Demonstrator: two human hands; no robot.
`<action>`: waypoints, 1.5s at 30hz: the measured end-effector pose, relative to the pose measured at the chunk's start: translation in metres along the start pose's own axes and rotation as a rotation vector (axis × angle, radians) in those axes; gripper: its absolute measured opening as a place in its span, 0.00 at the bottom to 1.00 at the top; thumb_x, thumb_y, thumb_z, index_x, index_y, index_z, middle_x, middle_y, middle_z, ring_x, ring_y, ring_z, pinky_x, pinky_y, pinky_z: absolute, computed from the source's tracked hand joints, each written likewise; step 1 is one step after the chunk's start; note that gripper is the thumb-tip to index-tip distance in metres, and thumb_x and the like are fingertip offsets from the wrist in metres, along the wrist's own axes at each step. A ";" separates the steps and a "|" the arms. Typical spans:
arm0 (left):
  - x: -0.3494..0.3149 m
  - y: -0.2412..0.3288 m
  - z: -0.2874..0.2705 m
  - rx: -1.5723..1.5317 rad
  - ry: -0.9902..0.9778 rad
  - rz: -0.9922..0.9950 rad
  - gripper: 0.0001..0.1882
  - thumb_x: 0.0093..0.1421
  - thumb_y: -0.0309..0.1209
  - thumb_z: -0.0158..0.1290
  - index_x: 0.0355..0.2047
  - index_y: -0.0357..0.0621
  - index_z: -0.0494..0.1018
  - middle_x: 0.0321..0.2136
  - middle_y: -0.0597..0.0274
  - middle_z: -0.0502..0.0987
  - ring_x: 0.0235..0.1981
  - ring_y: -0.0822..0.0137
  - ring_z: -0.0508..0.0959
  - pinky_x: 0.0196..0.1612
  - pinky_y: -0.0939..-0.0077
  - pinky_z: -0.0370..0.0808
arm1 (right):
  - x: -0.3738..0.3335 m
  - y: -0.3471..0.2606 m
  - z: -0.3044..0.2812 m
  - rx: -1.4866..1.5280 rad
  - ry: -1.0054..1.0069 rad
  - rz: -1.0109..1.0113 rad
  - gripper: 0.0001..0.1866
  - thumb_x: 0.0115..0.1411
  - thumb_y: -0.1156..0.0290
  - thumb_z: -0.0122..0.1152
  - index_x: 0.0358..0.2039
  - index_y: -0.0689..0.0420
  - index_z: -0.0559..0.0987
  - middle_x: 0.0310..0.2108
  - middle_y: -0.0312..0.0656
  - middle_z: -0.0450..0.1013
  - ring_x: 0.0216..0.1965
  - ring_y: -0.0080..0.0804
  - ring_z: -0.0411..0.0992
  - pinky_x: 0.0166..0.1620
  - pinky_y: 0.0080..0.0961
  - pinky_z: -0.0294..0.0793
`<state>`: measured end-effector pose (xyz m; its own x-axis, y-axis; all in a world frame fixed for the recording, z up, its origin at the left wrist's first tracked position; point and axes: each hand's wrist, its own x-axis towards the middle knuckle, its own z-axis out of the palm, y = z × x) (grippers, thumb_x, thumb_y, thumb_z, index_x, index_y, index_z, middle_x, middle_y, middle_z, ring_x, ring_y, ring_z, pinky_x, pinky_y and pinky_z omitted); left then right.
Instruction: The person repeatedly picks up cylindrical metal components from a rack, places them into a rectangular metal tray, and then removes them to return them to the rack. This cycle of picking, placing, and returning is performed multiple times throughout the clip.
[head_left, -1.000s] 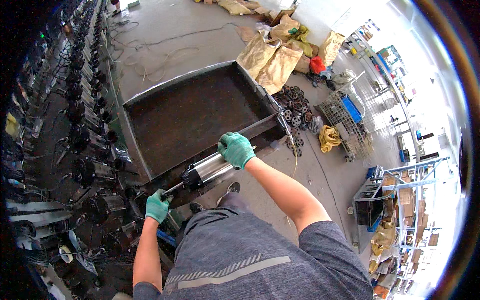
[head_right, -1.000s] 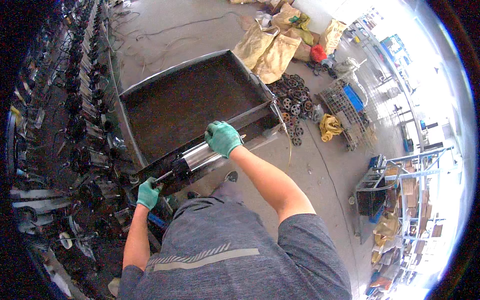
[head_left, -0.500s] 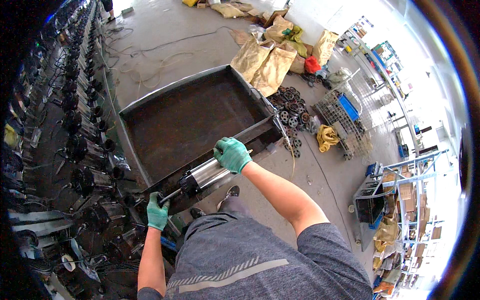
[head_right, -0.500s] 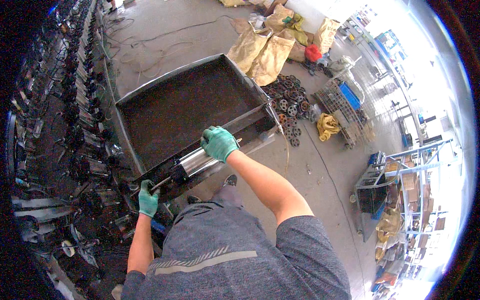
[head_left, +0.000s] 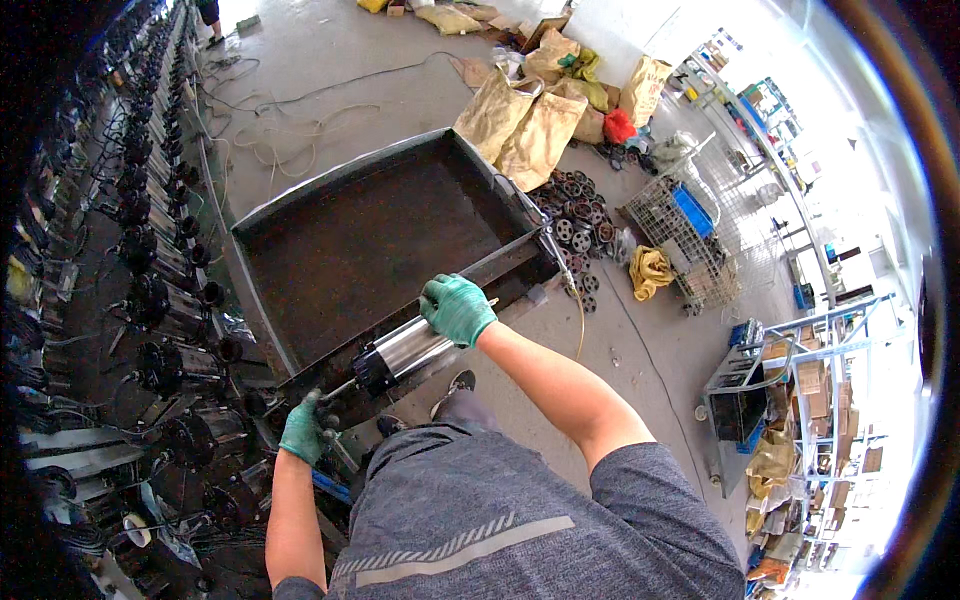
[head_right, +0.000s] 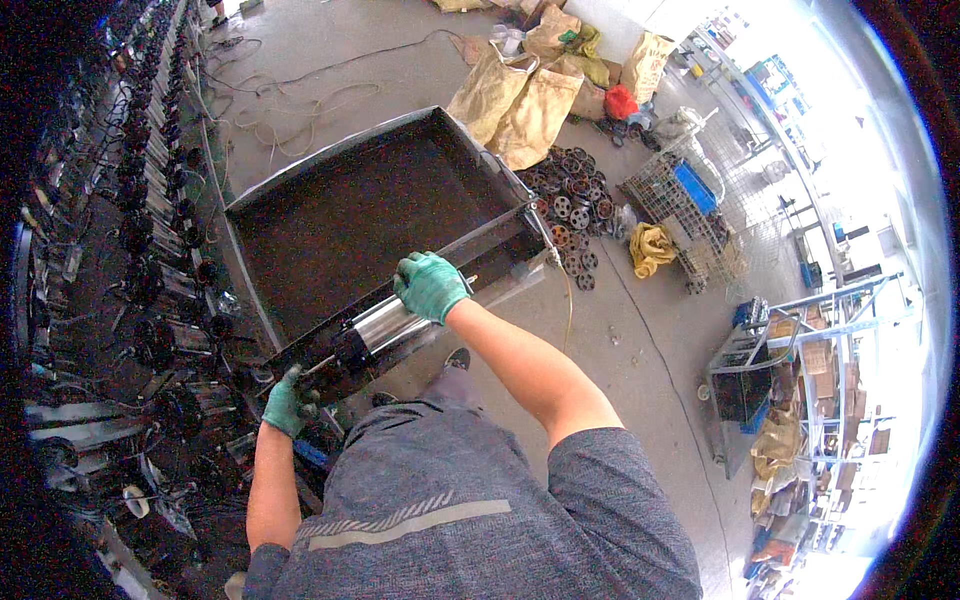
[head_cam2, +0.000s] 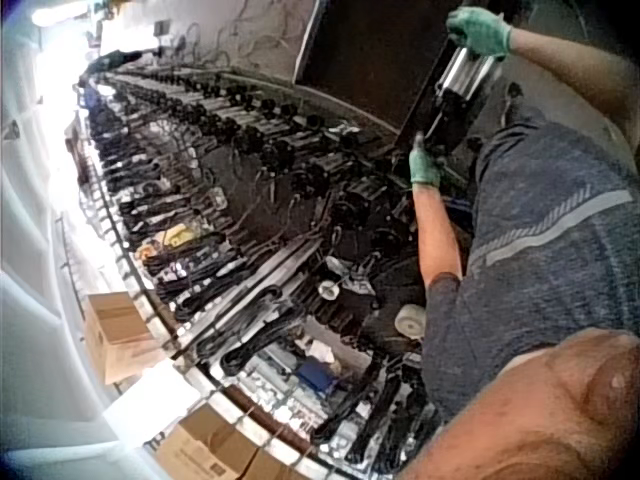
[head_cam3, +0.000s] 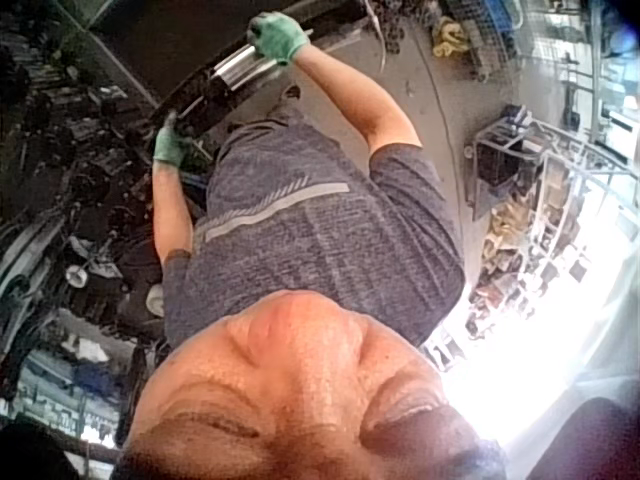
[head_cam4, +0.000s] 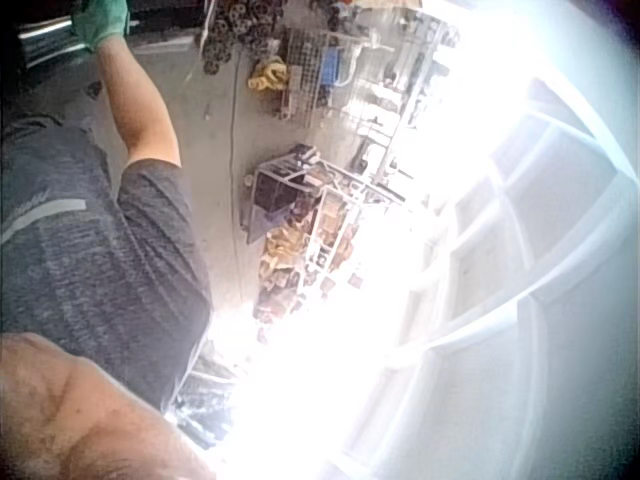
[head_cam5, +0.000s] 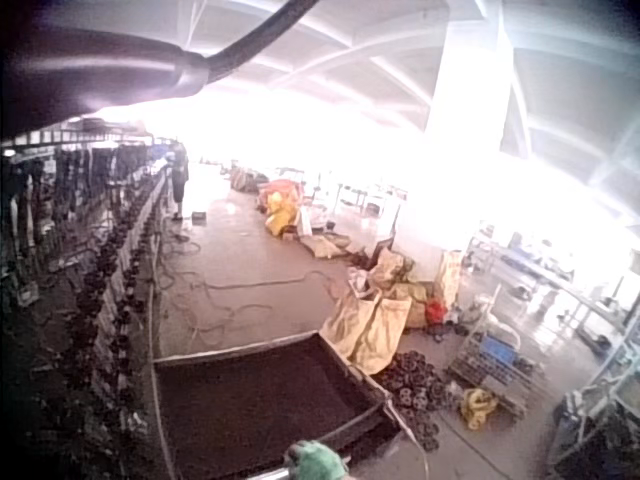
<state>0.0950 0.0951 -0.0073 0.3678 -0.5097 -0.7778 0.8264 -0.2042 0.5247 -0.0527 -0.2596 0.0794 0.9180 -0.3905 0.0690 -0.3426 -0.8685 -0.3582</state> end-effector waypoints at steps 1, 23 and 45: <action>-0.001 -0.006 -0.001 -0.016 -0.026 0.102 0.12 0.66 0.40 0.59 0.43 0.48 0.74 0.32 0.61 0.81 0.27 0.68 0.80 0.27 0.75 0.75 | 0.001 0.000 -0.001 -0.002 0.001 -0.006 0.14 0.65 0.61 0.55 0.33 0.56 0.82 0.36 0.48 0.78 0.43 0.48 0.76 0.52 0.41 0.74; -0.002 -0.011 0.007 1.479 0.437 0.785 0.16 0.57 0.41 0.65 0.36 0.42 0.77 0.30 0.48 0.81 0.32 0.49 0.81 0.36 0.57 0.77 | -0.001 0.009 0.009 0.022 0.070 -0.052 0.13 0.63 0.60 0.56 0.32 0.56 0.81 0.34 0.49 0.78 0.40 0.52 0.76 0.49 0.44 0.76; 0.001 0.014 -0.001 0.820 -0.083 0.273 0.10 0.61 0.24 0.60 0.43 0.41 0.77 0.29 0.69 0.75 0.31 0.74 0.72 0.36 0.77 0.72 | 0.003 0.011 0.009 0.041 0.072 -0.067 0.13 0.63 0.60 0.57 0.32 0.57 0.81 0.35 0.48 0.78 0.40 0.52 0.76 0.48 0.45 0.76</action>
<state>0.1074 0.0929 -0.0015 0.4498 -0.6812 -0.5775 0.1339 -0.5879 0.7978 -0.0516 -0.2673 0.0670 0.9214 -0.3539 0.1604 -0.2707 -0.8809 -0.3883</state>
